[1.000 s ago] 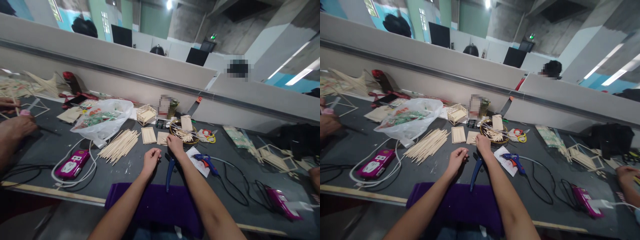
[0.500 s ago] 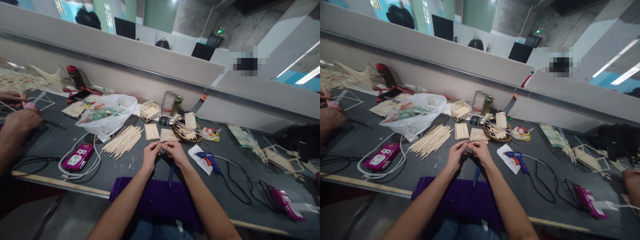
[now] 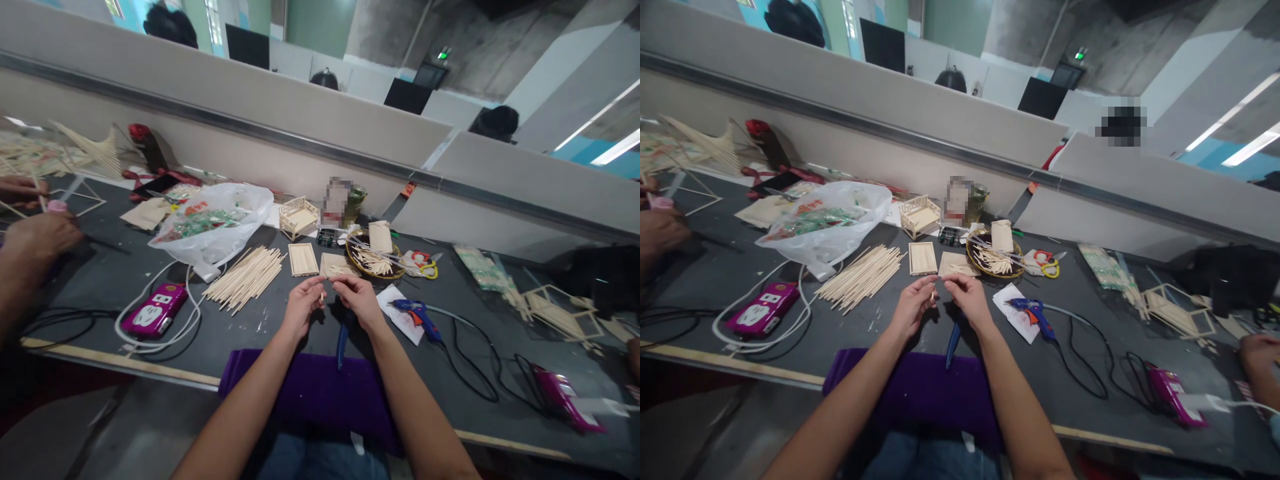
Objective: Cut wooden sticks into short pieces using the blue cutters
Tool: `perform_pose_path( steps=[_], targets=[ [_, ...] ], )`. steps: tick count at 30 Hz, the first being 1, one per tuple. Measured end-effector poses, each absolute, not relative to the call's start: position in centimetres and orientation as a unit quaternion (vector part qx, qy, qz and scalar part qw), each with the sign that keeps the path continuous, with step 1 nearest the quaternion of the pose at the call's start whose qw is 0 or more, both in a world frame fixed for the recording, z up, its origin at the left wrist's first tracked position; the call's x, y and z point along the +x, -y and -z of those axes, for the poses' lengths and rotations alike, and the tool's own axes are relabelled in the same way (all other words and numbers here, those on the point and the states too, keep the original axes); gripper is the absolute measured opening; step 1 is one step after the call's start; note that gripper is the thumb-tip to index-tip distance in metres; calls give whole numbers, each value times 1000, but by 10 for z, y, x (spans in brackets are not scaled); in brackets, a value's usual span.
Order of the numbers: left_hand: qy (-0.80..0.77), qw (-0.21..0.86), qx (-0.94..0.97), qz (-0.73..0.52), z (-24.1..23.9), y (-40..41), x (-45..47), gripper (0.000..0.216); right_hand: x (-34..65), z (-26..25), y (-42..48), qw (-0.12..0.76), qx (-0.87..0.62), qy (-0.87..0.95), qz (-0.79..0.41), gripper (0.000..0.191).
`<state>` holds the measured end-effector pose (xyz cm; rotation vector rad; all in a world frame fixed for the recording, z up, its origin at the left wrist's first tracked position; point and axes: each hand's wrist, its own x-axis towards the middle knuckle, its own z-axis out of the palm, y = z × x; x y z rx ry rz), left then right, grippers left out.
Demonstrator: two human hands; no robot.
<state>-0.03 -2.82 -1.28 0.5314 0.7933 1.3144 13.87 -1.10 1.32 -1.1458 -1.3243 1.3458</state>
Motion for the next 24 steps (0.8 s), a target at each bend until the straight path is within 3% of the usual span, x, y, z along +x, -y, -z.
perform_pose_path(
  steps=[4, 14, 19, 21, 24],
  targets=[
    [-336, 706, 277, -558, 11, 32, 3, 80, 142, -15, 17, 390, -442, 548, -594, 26],
    [-309, 759, 339, -462, 13, 35, 7, 69, 164, -11, 11, 358, -483, 442, -665, 20],
    [-352, 742, 264, -505, 17, 31, 5, 46, 175, -9, -16, 454, -584, 467, -484, 31],
    [-361, 733, 220, -532, 19, 28, 2, 41, 185, -13, -27, 438, -607, 552, -367, 32],
    [-355, 728, 175, -559, 21, 25, -1, 35, 206, -24, -46, 369, -637, 661, -147, 17]
  ],
)
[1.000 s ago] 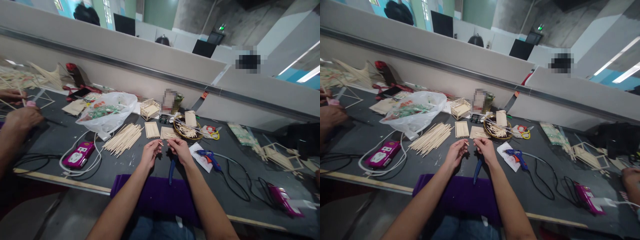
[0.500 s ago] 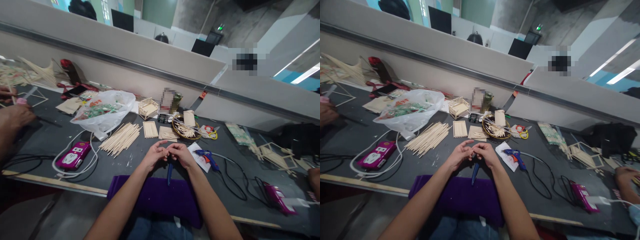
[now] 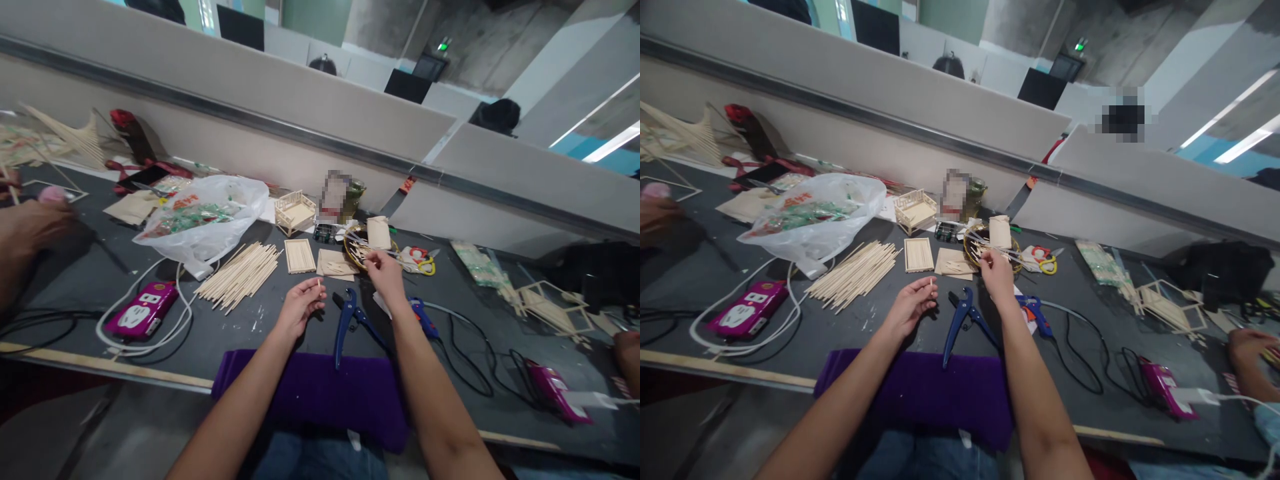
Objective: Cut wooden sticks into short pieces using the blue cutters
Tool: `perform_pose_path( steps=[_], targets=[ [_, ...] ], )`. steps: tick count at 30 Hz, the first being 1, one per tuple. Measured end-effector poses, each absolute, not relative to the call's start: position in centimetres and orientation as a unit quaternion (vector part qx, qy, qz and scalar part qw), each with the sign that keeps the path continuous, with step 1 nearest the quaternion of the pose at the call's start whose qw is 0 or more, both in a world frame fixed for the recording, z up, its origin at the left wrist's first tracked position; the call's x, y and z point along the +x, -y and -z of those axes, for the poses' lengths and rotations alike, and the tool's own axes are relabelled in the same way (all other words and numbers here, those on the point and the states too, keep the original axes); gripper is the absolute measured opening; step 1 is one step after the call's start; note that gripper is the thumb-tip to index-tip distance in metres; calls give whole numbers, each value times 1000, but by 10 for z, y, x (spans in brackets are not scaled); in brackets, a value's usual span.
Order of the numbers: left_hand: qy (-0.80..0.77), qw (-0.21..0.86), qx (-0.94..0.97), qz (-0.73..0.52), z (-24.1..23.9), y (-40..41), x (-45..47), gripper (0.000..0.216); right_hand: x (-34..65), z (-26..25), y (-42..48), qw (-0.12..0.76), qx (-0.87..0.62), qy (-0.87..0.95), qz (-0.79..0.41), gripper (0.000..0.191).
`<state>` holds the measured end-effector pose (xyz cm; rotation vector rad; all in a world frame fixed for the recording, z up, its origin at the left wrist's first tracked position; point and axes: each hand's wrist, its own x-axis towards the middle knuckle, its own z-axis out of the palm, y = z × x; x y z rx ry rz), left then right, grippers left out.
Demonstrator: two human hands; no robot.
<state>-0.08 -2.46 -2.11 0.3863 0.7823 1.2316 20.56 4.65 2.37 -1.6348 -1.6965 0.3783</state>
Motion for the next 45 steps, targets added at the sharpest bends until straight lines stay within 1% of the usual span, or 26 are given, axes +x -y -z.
perform_pose_path(
  steps=[2, 5, 7, 9, 11, 13, 16, 18, 20, 21, 23, 24, 27, 30, 34, 37, 40, 45],
  targets=[
    [-355, 727, 158, -565, 22, 23, -2, 33, 220, -33, -61, 280, -680, 675, -60, 17],
    [-365, 725, 144, -566, 22, 22, -2, 27, 233, -42, -82, 111, -736, 666, -47, 18],
    [-369, 727, 141, -562, 22, 21, -1, 22, 234, -42, -92, 17, -751, 658, -54, 19],
    [-367, 732, 146, -555, 23, 21, -1, 20, 231, -37, -99, -42, -759, 647, -55, 26],
    [-364, 737, 154, -549, 23, 22, -1, 21, 228, -30, -103, -61, -773, 629, -52, 37],
    [-361, 738, 162, -547, 23, 22, -2, 23, 227, -25, -108, -38, -791, 607, -70, 41],
    [-361, 736, 168, -547, 23, 23, -2, 26, 231, -24, -115, 16, -799, 589, -122, 37],
    [-363, 735, 170, -547, 22, 23, -2, 27, 236, -27, -116, 39, -795, 587, -152, 25],
    [-360, 736, 172, -547, 22, 22, -2, 27, 241, -33, -111, 65, -785, 586, -189, 8],
    [-359, 736, 174, -548, 21, 22, -2, 27, 242, -36, -107, 84, -777, 586, -214, 3],
    [-356, 735, 179, -548, 21, 22, -2, 26, 244, -40, -95, 128, -755, 584, -268, 15],
    [-355, 735, 183, -549, 21, 23, -2, 27, 243, -41, -89, 153, -743, 582, -293, 18],
    [-347, 735, 197, -548, 21, 23, -1, 29, 241, -41, -76, 249, -697, 567, -362, 19],
    [-346, 737, 204, -544, 22, 24, -2, 32, 239, -40, -75, 325, -662, 546, -397, 21],
    [-354, 732, 208, -543, 21, 24, -2, 35, 236, -44, -80, 369, -644, 540, -396, 21],
    [-353, 731, 218, -542, 19, 25, -1, 36, 227, -48, -72, 404, -594, 565, -405, 22],
    [-351, 725, 227, -547, 17, 26, 0, 36, 213, -49, -49, 389, -538, 599, -449, 25],
    [-357, 700, 225, -575, 14, 27, -1, 36, 186, -43, -6, 350, -477, 645, -483, 23]
  ],
)
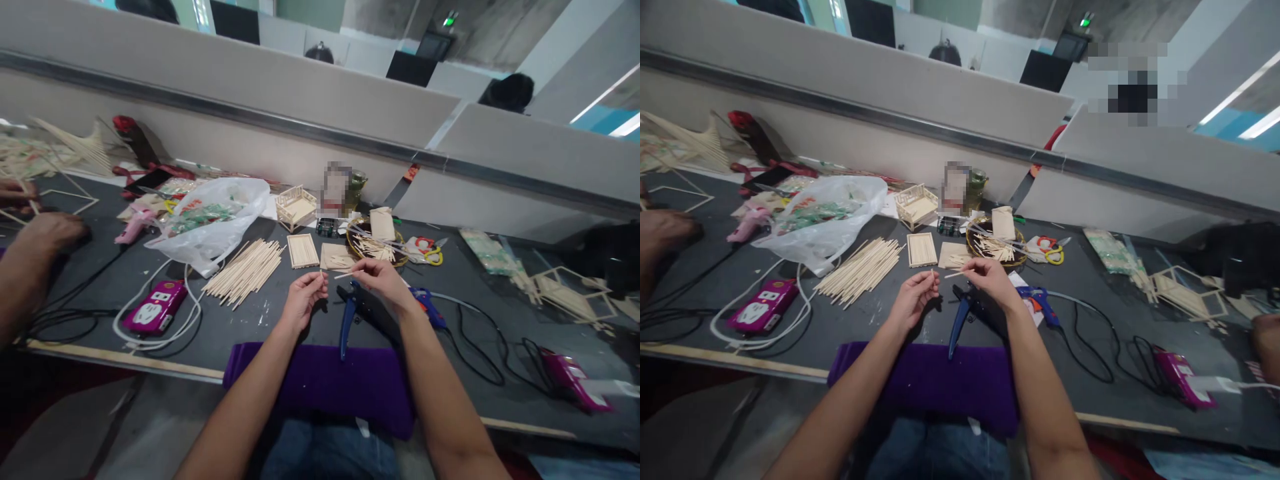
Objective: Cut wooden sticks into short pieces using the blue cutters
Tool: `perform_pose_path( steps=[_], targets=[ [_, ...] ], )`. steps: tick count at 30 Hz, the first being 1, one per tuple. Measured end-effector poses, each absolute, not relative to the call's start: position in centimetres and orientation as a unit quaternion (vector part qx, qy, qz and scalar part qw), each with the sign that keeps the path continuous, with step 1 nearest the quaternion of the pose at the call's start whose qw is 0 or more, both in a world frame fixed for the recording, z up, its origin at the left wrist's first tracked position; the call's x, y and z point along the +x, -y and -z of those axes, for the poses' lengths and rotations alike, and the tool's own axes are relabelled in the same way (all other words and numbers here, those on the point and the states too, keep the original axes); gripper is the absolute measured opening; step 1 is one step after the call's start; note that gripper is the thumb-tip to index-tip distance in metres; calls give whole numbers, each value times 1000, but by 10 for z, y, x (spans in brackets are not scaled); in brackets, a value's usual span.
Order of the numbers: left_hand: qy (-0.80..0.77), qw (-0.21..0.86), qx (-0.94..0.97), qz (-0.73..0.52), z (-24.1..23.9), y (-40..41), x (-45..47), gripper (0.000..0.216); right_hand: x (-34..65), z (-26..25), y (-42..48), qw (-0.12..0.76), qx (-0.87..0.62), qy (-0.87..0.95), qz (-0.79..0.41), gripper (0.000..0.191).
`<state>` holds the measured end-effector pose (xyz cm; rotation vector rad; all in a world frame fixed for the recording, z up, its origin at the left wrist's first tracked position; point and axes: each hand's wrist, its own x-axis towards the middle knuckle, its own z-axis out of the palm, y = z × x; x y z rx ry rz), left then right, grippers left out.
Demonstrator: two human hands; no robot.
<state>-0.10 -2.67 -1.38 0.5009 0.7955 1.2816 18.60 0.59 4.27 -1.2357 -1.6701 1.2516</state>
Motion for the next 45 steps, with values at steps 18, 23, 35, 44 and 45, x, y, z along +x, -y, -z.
perform_pose_path(
  steps=[18, 23, 35, 44, 45],
  targets=[
    [-419, 703, 341, -463, 10, 33, 3, 38, 155, -10, 16, 415, -455, 532, -582, 27],
    [-407, 717, 342, -450, 11, 32, 2, 38, 156, -8, 14, 454, -452, 507, -577, 28],
    [-426, 705, 363, -435, 9, 33, 3, 40, 157, -1, 12, 431, -456, 499, -598, 27],
    [-355, 729, 378, -447, 7, 35, -1, 45, 157, -3, 11, 463, -437, 400, -659, 31],
    [-360, 727, 376, -448, 8, 35, -1, 44, 157, -4, 11, 464, -433, 399, -661, 30]
  ],
)
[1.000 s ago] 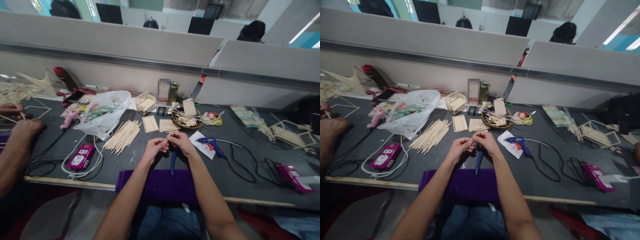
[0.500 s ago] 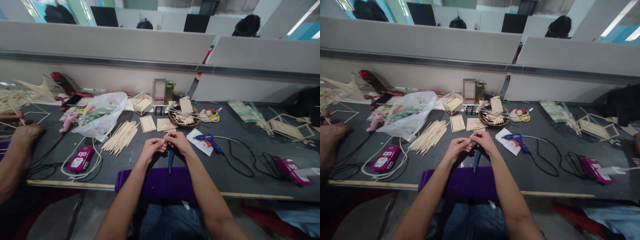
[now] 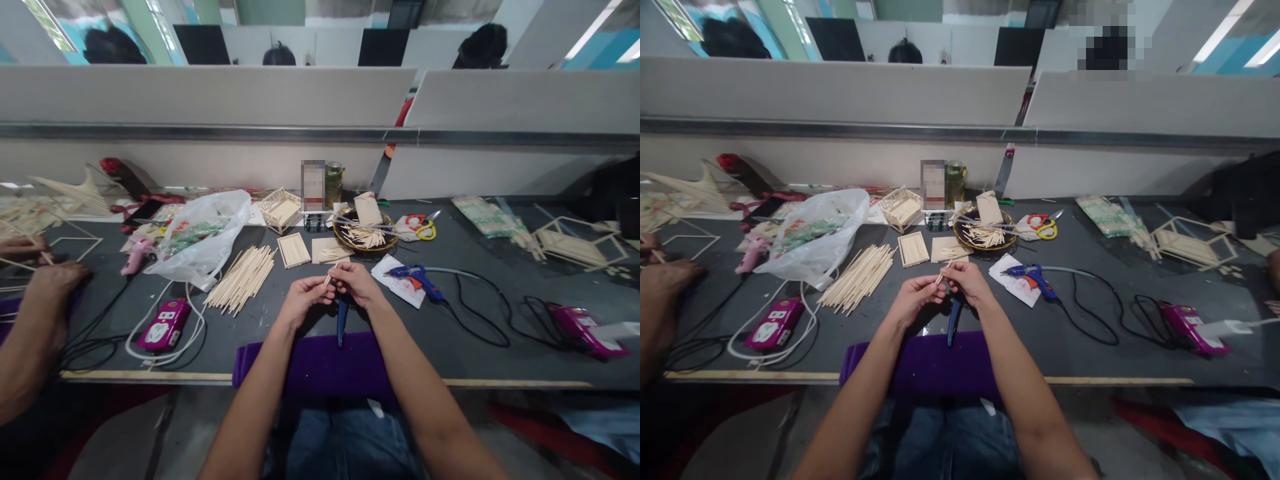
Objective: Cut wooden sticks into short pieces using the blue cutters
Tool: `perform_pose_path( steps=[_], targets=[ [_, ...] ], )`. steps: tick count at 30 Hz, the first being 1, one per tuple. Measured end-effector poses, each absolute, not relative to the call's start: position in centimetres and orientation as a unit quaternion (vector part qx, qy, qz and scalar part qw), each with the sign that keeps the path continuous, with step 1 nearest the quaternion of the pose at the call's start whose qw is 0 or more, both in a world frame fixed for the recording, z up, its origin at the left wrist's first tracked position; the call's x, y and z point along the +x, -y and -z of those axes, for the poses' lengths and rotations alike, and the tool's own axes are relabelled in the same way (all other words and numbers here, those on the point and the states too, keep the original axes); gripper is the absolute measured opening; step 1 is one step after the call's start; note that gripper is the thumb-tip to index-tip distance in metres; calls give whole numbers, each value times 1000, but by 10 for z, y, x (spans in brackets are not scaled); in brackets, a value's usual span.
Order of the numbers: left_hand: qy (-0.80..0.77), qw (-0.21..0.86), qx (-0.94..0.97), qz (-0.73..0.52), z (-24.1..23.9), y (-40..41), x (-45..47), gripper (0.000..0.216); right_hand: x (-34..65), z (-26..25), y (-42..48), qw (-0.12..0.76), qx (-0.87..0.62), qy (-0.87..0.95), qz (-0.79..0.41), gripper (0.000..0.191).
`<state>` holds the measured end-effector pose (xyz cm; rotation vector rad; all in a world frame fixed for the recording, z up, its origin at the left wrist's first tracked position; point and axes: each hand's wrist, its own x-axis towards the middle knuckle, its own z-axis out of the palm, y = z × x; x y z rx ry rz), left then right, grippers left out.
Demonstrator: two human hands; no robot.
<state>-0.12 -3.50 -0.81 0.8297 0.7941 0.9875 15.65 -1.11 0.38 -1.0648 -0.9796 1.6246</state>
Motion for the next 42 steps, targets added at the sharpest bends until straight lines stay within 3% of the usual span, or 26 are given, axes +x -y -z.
perform_pose_path(
  steps=[13, 26, 37, 42],
  targets=[
    [-424, 684, 374, -460, 12, 32, 0, 39, 150, -2, 13, 492, -437, 477, -583, 26],
    [-370, 651, 418, -515, 6, 36, 4, 35, 150, -4, 13, 460, -362, 355, -729, 29],
    [-371, 647, 404, -531, 4, 36, 4, 34, 142, -4, 17, 538, -384, 395, -638, 26],
    [-356, 655, 412, -524, 5, 36, 2, 36, 142, -4, 17, 535, -386, 383, -647, 27]
  ],
)
